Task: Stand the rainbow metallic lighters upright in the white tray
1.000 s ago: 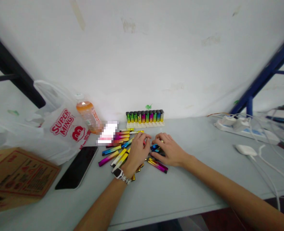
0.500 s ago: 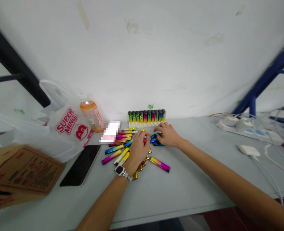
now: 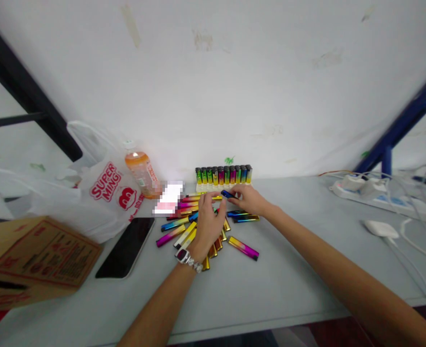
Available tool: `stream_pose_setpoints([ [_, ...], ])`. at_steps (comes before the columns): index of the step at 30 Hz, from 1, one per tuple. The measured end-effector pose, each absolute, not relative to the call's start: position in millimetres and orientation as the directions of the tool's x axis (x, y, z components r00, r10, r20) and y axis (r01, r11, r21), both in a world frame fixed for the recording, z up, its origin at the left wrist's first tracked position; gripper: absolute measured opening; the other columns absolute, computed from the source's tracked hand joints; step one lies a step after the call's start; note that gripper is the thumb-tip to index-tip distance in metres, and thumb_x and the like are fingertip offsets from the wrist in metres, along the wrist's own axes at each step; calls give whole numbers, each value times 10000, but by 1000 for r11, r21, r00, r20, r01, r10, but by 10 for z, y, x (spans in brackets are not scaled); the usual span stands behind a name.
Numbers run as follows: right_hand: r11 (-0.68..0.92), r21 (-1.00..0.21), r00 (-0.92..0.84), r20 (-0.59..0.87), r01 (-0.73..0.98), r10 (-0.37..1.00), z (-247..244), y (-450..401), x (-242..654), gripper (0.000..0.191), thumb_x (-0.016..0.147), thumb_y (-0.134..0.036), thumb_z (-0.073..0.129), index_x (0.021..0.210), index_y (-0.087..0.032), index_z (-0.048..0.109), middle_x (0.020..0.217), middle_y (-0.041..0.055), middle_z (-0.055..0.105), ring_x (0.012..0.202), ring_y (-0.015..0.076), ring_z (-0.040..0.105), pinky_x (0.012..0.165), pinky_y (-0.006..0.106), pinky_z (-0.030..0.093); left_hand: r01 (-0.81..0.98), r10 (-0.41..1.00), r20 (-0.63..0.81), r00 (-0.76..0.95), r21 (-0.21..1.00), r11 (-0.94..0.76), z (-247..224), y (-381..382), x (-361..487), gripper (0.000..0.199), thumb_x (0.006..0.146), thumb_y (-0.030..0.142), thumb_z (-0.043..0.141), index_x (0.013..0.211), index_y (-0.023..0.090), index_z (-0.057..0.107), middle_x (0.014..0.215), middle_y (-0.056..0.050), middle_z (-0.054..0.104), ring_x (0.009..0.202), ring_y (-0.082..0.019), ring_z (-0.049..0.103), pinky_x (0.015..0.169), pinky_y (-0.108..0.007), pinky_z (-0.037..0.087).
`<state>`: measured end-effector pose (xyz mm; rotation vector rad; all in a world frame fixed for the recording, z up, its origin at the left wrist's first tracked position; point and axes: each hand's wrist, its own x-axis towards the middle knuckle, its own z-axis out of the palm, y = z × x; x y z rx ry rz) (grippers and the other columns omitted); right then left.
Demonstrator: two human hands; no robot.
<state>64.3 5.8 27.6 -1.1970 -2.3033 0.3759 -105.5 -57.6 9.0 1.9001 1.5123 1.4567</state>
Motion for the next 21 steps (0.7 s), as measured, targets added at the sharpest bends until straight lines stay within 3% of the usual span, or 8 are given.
stream_pose_setpoints([
  [3,555,-691,-301,466,463,832,202,-103,579,187,855,-301,654,966,-184,748,857,40,637,762,166,539,702,289,416,462,867,485,-114,798,-386,96,-573,-1028,351,910,368,609,1208,188,568,1240,-120,599,1140,-233,586,957,-386,497],
  [5,540,-764,-235,486,354,842,149,-229,517,181,850,-326,662,923,-190,756,805,20,563,730,157,499,664,285,403,404,879,471,-79,821,-403,105,-578,-1012,364,923,399,595,1224,195,582,1259,-115,612,1154,-227,596,946,-364,499],
  [8,547,-790,-294,472,279,831,110,-408,433,180,875,-317,627,809,-197,744,739,-2,491,719,149,469,661,280,390,332,876,482,-2,826,-454,132,-603,-1005,267,953,398,552,1083,189,654,1149,-90,666,1101,-209,623,949,-339,491],
  [12,524,-796,-259,460,304,849,124,-531,426,185,868,-336,642,917,-193,750,765,-4,520,674,127,454,641,267,382,268,869,494,-38,842,-467,166,-641,-1018,250,976,404,517,992,191,648,1034,-60,689,1017,-185,641,943,-320,475],
  [15,482,-822,-148,459,302,876,120,-525,490,233,872,-379,633,820,-171,724,715,0,555,646,127,458,631,270,378,183,893,443,-81,887,-424,172,-655,-1026,293,988,456,473,890,204,583,796,-4,655,780,-147,635,786,-273,488],
  [17,449,-846,-93,442,289,892,102,-505,531,267,874,-384,617,743,-166,700,669,4,577,639,134,471,626,273,375,131,911,398,-110,914,-383,176,-661,-1027,324,974,497,478,834,210,532,644,42,549,599,-118,544,644,-239,454],
  [21,399,-874,-68,396,276,916,63,-496,546,290,874,-390,595,738,-160,708,616,1,583,598,133,472,598,272,367,90,932,332,-145,943,-322,225,-693,-1024,378,900,557,564,794,194,568,597,52,470,535,-97,444,540,-216,382],
])
